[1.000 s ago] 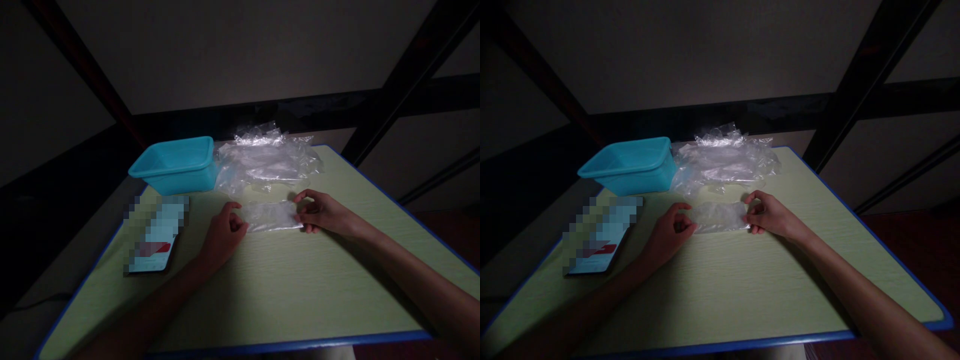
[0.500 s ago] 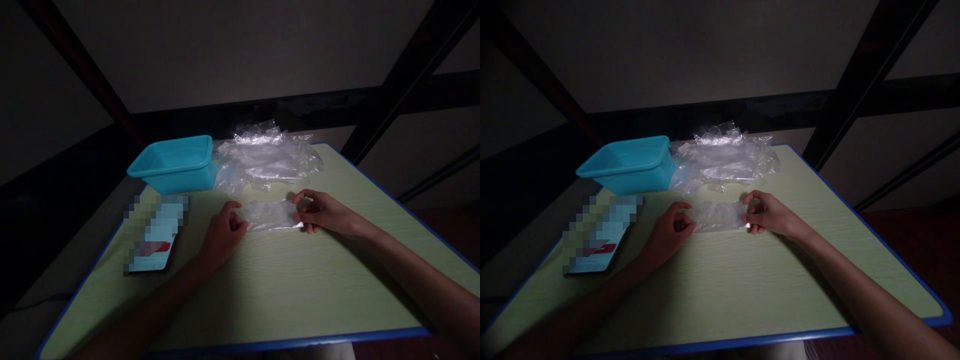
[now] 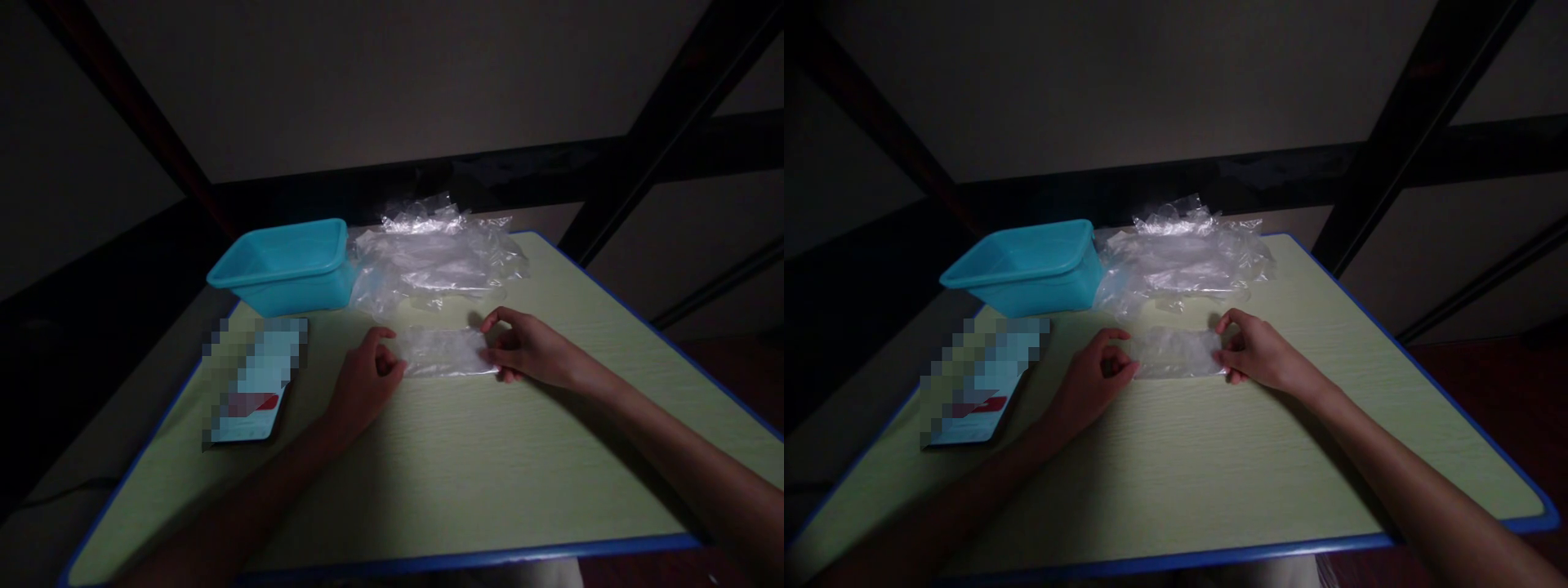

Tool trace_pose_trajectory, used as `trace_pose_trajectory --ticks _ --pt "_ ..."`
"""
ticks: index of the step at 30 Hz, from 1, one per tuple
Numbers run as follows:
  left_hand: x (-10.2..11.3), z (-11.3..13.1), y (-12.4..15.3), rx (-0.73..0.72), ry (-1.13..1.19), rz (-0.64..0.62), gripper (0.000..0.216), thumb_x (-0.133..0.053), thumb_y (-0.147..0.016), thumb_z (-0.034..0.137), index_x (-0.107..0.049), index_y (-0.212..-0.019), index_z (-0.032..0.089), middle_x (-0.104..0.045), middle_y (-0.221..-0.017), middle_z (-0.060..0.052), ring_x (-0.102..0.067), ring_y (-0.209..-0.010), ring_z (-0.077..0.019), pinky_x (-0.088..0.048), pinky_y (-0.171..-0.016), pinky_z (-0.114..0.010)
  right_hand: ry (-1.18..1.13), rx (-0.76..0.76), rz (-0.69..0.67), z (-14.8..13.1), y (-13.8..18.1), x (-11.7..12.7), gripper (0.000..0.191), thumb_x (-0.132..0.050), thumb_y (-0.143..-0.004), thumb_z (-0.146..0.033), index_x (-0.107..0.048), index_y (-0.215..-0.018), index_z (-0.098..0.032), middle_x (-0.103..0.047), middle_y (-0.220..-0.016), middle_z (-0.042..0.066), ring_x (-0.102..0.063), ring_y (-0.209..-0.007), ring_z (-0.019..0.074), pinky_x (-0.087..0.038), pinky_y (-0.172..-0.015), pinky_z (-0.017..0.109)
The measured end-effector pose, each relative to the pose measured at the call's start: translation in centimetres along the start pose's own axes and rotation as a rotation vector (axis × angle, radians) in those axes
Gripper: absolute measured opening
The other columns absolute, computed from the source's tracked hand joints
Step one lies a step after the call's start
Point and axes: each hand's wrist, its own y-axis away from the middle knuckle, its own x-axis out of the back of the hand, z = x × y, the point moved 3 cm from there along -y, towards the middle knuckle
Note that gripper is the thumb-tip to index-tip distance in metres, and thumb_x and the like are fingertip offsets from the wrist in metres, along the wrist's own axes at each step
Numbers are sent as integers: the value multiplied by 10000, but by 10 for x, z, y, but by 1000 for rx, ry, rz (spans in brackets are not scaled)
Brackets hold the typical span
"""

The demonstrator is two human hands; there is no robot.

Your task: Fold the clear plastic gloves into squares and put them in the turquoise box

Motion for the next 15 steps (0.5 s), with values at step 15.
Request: trace_pose_trajectory --ticks 15 --pt "1 2 0 -27 -44 4 291 -570 -666 117 -495 -939 182 -463 -555 95 -458 -503 -85 -352 -509 -201 453 250 89 -9 7 3 119 -544 -719 -218 -494 -824 -199 -532 -538 -41 -469 -457 109 -344 -452 244"
